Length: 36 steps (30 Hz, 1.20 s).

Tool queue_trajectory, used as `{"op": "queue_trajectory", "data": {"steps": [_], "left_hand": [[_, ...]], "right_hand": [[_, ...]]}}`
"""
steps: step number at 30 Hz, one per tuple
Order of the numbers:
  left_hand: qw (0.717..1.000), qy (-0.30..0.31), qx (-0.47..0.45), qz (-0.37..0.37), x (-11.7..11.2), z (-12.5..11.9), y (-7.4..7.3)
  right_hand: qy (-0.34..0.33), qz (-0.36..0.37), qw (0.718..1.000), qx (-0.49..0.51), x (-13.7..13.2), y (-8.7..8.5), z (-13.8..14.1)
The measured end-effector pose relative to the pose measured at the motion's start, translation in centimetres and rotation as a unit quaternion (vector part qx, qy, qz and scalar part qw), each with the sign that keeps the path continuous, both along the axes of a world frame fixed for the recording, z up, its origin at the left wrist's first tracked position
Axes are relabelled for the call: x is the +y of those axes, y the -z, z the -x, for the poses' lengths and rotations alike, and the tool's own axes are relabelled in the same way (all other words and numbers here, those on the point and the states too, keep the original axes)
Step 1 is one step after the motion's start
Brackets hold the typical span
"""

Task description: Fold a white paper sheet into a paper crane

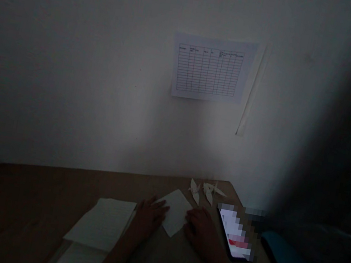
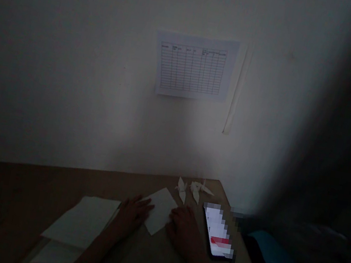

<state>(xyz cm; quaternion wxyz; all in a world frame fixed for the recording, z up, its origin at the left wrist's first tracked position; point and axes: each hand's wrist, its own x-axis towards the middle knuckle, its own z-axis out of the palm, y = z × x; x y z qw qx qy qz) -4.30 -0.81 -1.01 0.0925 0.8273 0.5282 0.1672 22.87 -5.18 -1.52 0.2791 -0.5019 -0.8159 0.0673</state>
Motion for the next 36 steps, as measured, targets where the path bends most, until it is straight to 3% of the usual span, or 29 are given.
{"op": "queue_trajectory", "data": {"steps": [7, 15, 21, 27, 36], "left_hand": [[0.999, 0.038, 0.0, -0.003, -1.7, -0.6, -2.5], [0.998, 0.069, -0.001, 0.001, -1.6, -1.0, -1.4], [0.998, 0.062, 0.001, -0.016, -2.4, -1.7, -2.7], [0.998, 0.06, 0.008, 0.001, -2.9, -1.8, -3.4], [1.0, 0.015, -0.011, -0.01, -2.5, -1.7, -3.2]], "right_hand": [[0.061, 0.025, 0.998, -0.025, -0.8, -0.8, 0.2], [-0.039, 0.056, 0.997, -0.035, -1.5, -1.1, 0.1], [-0.085, 0.025, 0.995, -0.037, -1.0, -0.4, 0.2], [-0.062, -0.008, 0.998, -0.025, -0.1, 0.4, 0.1], [-0.013, 0.007, 1.0, 0.028, 1.0, 0.9, -0.9]]}}
